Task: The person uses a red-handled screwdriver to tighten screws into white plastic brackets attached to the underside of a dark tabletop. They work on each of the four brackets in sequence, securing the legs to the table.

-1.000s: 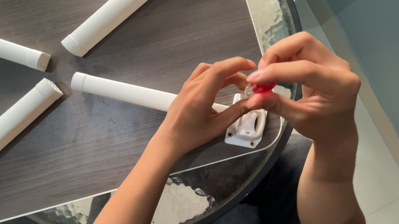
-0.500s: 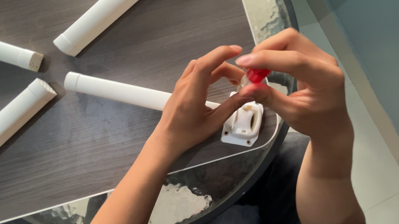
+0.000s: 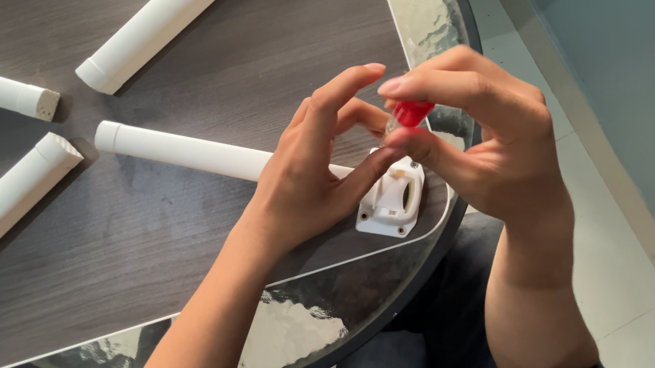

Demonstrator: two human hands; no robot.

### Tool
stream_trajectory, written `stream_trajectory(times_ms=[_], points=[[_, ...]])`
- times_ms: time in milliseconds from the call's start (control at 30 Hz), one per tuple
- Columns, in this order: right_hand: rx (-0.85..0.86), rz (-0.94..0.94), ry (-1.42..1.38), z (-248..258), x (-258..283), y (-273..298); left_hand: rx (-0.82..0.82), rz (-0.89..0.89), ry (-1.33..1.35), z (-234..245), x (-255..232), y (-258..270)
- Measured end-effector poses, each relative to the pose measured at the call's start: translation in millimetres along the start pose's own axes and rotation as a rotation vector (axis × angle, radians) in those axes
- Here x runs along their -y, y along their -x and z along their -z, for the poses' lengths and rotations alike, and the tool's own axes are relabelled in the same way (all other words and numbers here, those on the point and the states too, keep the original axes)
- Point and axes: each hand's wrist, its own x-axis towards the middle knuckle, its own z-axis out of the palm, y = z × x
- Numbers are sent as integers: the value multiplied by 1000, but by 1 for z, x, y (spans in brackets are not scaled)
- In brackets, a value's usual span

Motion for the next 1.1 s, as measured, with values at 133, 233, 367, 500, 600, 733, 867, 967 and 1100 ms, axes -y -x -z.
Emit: stream_trajectory(times_ms=[133, 233, 367, 500, 600, 733, 867, 967, 1100], points=[[-89, -19, -95, -3, -7, 8, -23, -5, 9, -1, -1, -2], [-220, -3, -179, 2, -13, 18, -9, 0, -4, 0, -4, -3], [-246, -26, -230, 17, -23, 24, 34, 18, -107, 2, -7, -7], [-229, -19, -304, 16, -32, 23, 90, 66, -159, 3, -14, -17], [-219, -33, -331, 16, -36, 19, 60, 149, 67, 5, -17, -32], [-217, -59, -356, 11, -36, 17, 211, 213, -55, 12, -13, -46], [-272, -55, -372, 11, -36, 13, 462, 339, -193, 21, -4, -55], [-292, -84, -358, 13, -41, 13, 554, 360, -127, 25, 4, -54], [-271, -84, -351, 7, -43, 11, 593, 418, -60, 25, 9, -52]])
